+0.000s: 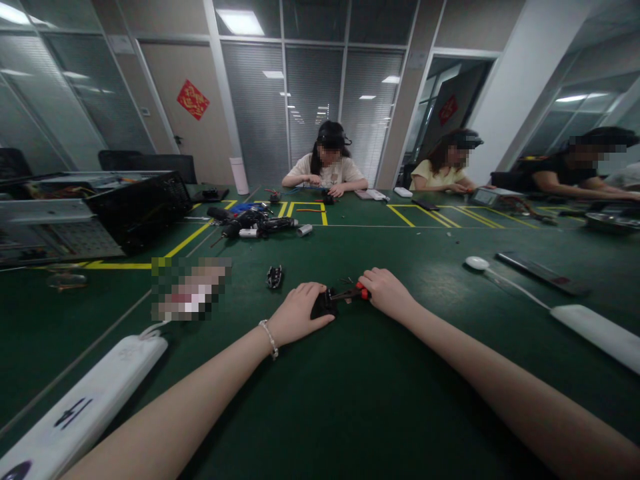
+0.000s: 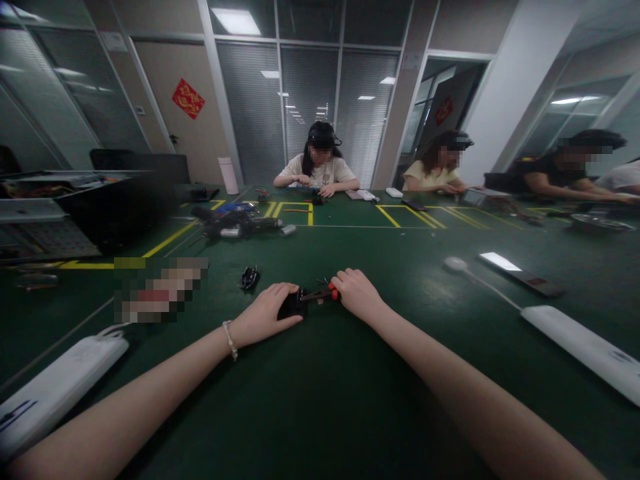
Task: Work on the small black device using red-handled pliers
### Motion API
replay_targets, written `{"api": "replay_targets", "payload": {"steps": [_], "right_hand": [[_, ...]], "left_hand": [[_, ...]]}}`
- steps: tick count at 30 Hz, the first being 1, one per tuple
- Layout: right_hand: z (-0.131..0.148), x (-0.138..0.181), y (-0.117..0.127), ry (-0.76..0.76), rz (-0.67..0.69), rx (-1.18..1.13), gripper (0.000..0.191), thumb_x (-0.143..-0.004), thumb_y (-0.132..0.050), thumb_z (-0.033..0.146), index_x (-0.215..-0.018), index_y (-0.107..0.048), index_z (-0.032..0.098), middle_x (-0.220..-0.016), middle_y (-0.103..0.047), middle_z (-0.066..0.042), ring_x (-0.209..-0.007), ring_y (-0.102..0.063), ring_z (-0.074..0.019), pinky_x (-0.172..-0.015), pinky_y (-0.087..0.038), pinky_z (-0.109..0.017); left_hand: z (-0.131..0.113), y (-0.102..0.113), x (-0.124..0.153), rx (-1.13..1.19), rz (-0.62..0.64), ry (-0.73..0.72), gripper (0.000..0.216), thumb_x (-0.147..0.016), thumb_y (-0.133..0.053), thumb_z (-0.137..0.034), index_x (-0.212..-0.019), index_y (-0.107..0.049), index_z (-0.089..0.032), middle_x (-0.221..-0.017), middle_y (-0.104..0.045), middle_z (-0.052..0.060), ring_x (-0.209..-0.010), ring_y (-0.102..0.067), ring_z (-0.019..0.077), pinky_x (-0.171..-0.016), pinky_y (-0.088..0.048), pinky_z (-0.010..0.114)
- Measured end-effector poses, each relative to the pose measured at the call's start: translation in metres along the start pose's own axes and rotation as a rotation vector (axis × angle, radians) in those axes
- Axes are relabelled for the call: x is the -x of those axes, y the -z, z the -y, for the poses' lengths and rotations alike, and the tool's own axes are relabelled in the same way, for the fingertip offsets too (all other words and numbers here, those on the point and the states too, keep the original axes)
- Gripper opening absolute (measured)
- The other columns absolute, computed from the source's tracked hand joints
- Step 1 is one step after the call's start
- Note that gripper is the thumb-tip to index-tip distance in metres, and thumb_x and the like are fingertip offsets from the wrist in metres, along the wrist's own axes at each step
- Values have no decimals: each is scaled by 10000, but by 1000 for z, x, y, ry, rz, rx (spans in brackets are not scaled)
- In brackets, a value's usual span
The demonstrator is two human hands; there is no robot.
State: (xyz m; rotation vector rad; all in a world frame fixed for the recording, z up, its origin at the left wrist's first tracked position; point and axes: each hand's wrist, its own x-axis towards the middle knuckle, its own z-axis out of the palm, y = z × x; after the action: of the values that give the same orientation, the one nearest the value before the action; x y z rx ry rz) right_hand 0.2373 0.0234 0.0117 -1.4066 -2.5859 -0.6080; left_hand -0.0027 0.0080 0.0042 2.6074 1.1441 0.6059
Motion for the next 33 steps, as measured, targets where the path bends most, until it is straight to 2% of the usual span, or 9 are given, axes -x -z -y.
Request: {"api": "replay_targets", "payload": {"steps": [19, 33], "right_hand": [[0, 0, -2, 4, 3, -3, 186, -737, -432, 62, -847, -562, 138, -830, -566, -68, -749, -484, -168, -665, -333, -277], [-1, 1, -1, 12, 9, 5, 201, -711, -438, 54, -838, -566, 142, -835, -566, -78, -756, -475, -173, -668, -321, -279]], "left_hand": [[-2, 2, 0, 13, 19, 14, 516, -761, -520, -492, -1169, -410, -197, -1194, -467, 78, -1107, -424, 249, -921, -351, 408], [2, 1, -1, 108, -3, 45, 497, -729, -577, -442, -1136, -435, -195, -1141, -497, 79, -1060, -464, 248, -903, -376, 398]]}}
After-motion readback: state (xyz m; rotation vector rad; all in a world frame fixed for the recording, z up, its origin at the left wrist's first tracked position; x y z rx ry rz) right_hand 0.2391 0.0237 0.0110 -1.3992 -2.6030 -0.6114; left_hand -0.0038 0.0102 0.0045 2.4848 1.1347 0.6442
